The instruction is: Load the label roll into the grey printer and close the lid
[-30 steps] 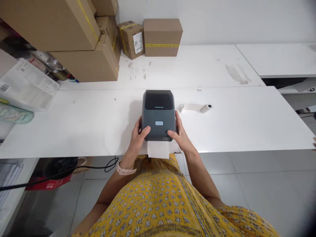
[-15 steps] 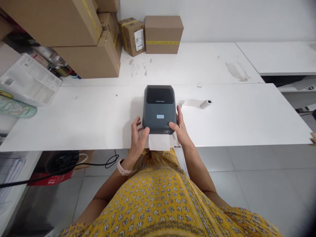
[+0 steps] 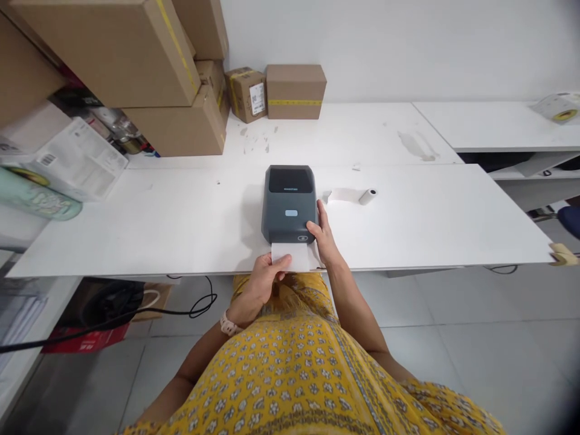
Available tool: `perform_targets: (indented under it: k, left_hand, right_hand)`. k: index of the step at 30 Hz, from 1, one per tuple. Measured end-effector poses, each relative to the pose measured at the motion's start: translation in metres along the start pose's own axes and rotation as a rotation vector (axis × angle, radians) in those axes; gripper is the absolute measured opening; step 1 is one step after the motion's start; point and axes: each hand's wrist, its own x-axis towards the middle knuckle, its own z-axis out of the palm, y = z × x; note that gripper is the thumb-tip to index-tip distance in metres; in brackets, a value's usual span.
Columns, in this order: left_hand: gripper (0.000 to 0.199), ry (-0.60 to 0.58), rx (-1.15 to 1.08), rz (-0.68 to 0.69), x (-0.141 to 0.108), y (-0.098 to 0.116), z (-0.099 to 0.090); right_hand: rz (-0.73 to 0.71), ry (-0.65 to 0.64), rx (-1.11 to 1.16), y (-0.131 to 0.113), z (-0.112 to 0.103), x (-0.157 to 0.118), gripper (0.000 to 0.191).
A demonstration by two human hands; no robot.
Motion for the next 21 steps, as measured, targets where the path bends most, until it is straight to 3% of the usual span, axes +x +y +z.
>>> perform_targets:
  k: [3,6,8,10,15,18,21]
  left_hand:
    - [0.047,0.014,0.060,-0.014,-0.002,-0.003,-0.004]
    - [0.047,-0.070,0.174,-0.021,-0.004,0.002,-0.015]
    - [0.047,-0.154,0.250,0.011,-0.005,0.012,-0.027]
    - [0.045,-0.160,0.310,0.076,-0.007,0.023,-0.041]
    - [0.038,0.115,0.359,0.262,-0.003,0.043,-0.066]
    - [0.036,0.255,0.402,0.381,0.013,0.049,-0.063]
    - [0.044,0.299,0.447,0.511,0.032,0.052,-0.050]
  right_hand:
    - [-0.064,0.019,-0.131,-0.011,-0.001,-0.005,0.089]
    - [-0.269,0.093,-0.438,-0.038,-0.004,-0.013,0.058]
    - [-0.404,0.068,-0.673,-0.059,-0.005,-0.016,0.039]
    - [-0.470,0.005,-0.842,-0.074,-0.004,-0.015,0.034]
    - [-0.502,-0.084,-0.993,-0.084,0.001,-0.001,0.035]
    - [-0.511,-0.118,-0.986,-0.082,0.003,0.006,0.035]
    - [-0.471,-0.128,-0.934,-0.075,0.001,0.002,0.035]
